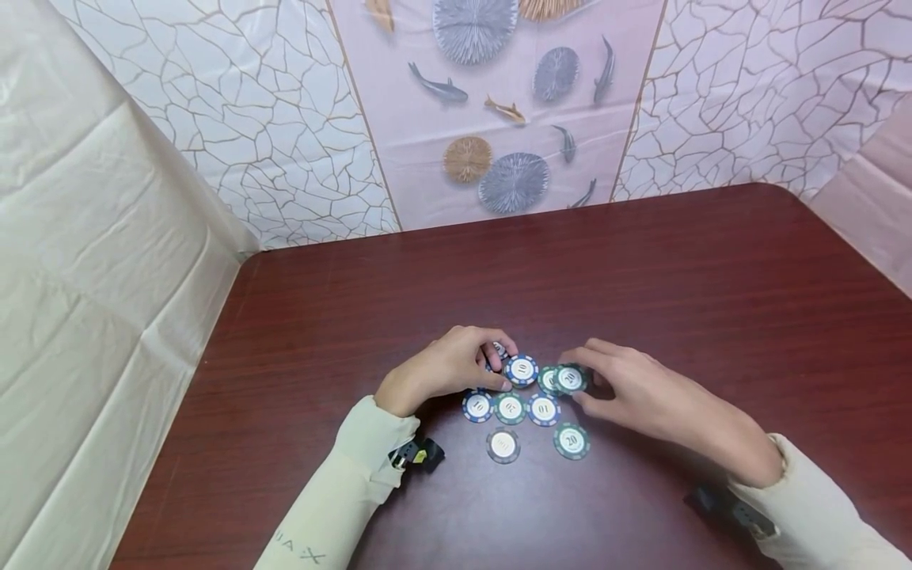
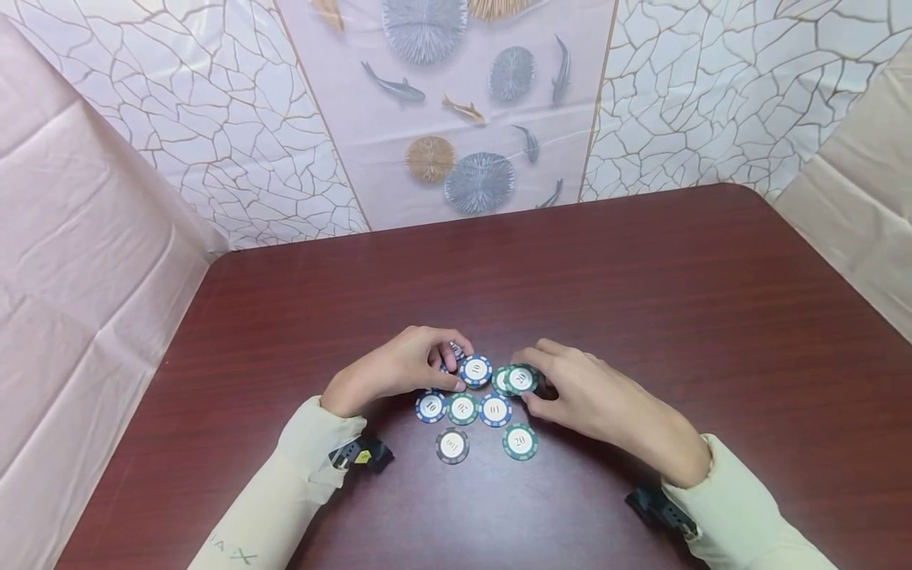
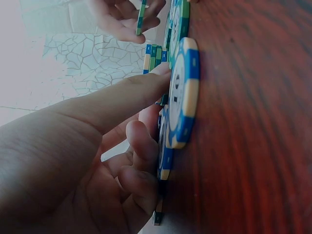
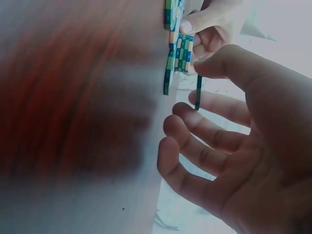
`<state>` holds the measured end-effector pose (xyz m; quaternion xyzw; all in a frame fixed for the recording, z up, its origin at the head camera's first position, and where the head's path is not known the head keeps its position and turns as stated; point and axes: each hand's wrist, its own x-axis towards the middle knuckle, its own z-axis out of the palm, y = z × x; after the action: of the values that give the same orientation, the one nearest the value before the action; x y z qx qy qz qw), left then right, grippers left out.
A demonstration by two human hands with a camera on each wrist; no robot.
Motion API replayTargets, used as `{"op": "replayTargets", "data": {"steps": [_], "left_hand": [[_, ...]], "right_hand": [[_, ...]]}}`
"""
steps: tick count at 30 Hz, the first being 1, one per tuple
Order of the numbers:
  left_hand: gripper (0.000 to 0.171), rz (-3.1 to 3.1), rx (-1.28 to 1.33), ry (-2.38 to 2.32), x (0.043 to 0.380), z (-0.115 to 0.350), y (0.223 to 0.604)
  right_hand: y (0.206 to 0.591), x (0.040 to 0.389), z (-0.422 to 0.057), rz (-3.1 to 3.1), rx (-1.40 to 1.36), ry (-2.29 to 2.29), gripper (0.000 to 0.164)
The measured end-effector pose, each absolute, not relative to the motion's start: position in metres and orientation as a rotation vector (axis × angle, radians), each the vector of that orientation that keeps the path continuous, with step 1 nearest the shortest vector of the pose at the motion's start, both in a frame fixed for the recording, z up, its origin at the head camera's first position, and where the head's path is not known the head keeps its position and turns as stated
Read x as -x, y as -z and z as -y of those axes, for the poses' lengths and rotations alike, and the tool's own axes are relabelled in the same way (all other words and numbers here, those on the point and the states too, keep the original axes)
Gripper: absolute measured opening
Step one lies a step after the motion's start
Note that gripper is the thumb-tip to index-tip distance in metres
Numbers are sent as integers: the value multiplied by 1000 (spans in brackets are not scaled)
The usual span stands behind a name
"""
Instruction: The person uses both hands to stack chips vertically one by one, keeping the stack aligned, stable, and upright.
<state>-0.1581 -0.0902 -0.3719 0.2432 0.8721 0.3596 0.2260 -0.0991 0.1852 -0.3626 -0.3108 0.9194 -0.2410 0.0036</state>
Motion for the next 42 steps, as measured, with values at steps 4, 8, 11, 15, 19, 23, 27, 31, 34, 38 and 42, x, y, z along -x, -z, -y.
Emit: {"op": "replayTargets", "data": {"steps": [4,8,11,15,19,23,27,31,34,38,42], "left_hand": [[35,-2397,-668,-1003,159,91,374],[36,-2402,-682,-998,159,91,374],[37,-2417,-691,-974,159,91,373],[38,-2433,-687,-943,161,91,373],[38,-2441,-684,-928,162,92,374],[39,-2452,-700,-904,163,91,374],[40,-2448,-710,-904,163,91,374],[40,-2447,-695,-896,163,92,374],[41,-2448,-691,-881,164,91,374],[44,-2439,-703,-886,165,91,374],[45,-2433,-706,-895,166,93,374]], "right_hand": [[360,100,-182,-2896,955,730,39],[357,101,-176,-2916,927,685,37],[355,102,-171,-2928,945,657,36],[354,106,-164,-2933,982,648,36],[355,112,-157,-2935,998,645,35],[357,115,-153,-2937,1004,633,35],[358,119,-150,-2934,992,625,36],[358,124,-146,-2905,990,631,37],[358,127,-144,-2883,1002,630,37],[359,129,-143,-2858,1019,630,37],[360,132,-141,-2843,1037,630,39]]}}
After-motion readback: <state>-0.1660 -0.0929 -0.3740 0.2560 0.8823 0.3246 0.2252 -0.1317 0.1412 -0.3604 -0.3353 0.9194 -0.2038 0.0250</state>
